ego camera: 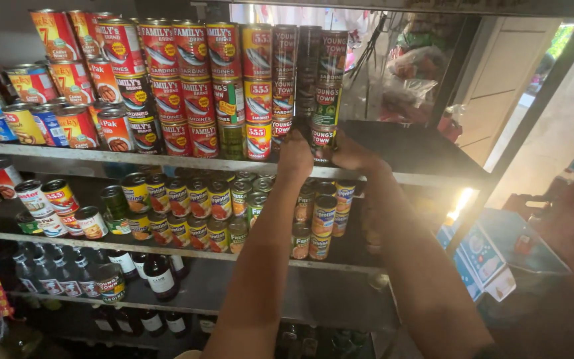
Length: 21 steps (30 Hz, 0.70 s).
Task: The person stocks a grocery store shelf by transferring canned goods one at a time from a cardboard box on a chair to the metal shelf unit, arranging them in neat rows alongside other existing canned products.
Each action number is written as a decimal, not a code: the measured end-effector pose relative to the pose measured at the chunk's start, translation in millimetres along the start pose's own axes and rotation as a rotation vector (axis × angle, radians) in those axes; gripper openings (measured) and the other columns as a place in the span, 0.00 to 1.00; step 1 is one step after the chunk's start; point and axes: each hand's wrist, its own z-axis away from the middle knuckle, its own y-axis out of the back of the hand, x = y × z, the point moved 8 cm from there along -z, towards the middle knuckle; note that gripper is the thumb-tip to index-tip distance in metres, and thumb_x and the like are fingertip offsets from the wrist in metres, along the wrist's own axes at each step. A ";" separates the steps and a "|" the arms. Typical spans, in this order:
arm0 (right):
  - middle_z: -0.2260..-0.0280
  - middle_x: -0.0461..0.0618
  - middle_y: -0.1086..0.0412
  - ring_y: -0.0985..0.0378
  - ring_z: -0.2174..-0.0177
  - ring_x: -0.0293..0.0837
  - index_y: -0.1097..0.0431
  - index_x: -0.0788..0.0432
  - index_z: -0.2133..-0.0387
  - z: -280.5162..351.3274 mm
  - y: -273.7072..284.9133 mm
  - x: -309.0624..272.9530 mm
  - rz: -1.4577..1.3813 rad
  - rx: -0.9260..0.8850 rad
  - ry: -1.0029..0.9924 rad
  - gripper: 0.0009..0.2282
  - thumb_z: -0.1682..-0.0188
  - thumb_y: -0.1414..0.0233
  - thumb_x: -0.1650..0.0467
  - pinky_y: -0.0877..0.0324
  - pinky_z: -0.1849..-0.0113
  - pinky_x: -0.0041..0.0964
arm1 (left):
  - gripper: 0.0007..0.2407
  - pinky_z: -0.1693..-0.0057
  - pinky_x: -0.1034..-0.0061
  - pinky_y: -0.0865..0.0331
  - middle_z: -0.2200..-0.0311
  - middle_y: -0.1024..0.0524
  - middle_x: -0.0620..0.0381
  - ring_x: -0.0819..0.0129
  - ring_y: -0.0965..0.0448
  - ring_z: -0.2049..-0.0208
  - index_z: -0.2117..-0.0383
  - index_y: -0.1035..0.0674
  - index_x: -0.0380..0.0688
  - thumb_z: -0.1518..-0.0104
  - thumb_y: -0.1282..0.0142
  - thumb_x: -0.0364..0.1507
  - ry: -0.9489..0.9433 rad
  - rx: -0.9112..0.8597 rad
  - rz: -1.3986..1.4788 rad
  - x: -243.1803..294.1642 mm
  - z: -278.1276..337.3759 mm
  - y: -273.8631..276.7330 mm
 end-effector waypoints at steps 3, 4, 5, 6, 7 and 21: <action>0.43 0.55 0.33 0.33 0.43 0.46 0.52 0.60 0.35 22.9 3.1 -25.7 -0.097 -0.068 0.028 0.34 0.52 0.42 0.62 0.39 0.42 0.43 | 0.17 0.48 0.58 0.26 0.56 0.24 0.31 0.42 0.21 0.53 0.54 0.29 0.24 0.48 0.44 0.24 -0.075 0.074 -0.082 0.8 -1.2 -4.3; 0.43 0.55 0.33 0.33 0.43 0.46 0.52 0.60 0.35 22.9 4.3 -22.4 -0.094 -0.067 0.028 0.34 0.52 0.42 0.62 0.39 0.42 0.43 | 0.17 0.48 0.58 0.26 0.56 0.24 0.31 0.42 0.21 0.53 0.54 0.29 0.24 0.48 0.44 0.24 -0.075 0.075 -0.080 2.4 -1.2 -2.5; 0.43 0.54 0.33 0.33 0.44 0.44 0.51 0.60 0.35 23.1 2.9 -20.4 -0.131 -0.105 0.037 0.34 0.51 0.43 0.62 0.39 0.42 0.42 | 0.16 0.48 0.57 0.27 0.56 0.24 0.30 0.40 0.21 0.54 0.53 0.29 0.24 0.46 0.46 0.23 -0.041 0.064 -0.038 1.3 -1.5 -1.5; 0.43 0.53 0.33 0.33 0.44 0.43 0.50 0.59 0.34 22.7 0.7 -18.8 -0.170 -0.142 0.047 0.33 0.51 0.43 0.63 0.38 0.42 0.41 | 0.15 0.48 0.56 0.27 0.56 0.24 0.29 0.39 0.21 0.55 0.51 0.30 0.24 0.44 0.49 0.21 -0.008 0.052 0.001 -0.7 -2.1 0.0; 0.43 0.53 0.33 0.33 0.44 0.43 0.50 0.59 0.34 26.2 2.8 -18.6 -0.169 -0.141 0.048 0.33 0.51 0.43 0.63 0.38 0.42 0.41 | 0.15 0.48 0.56 0.27 0.56 0.24 0.29 0.39 0.21 0.55 0.51 0.30 0.24 0.44 0.49 0.21 -0.009 0.054 0.002 -0.2 -1.0 -0.8; 0.43 0.53 0.36 0.31 0.46 0.44 0.60 0.58 0.33 47.9 11.8 -56.7 -0.260 -0.110 0.134 0.49 0.64 0.34 0.58 0.32 0.46 0.41 | 0.23 0.50 0.53 0.28 0.59 0.22 0.30 0.37 0.22 0.55 0.44 0.34 0.29 0.50 0.47 0.19 -0.076 0.175 0.315 17.1 -0.4 34.9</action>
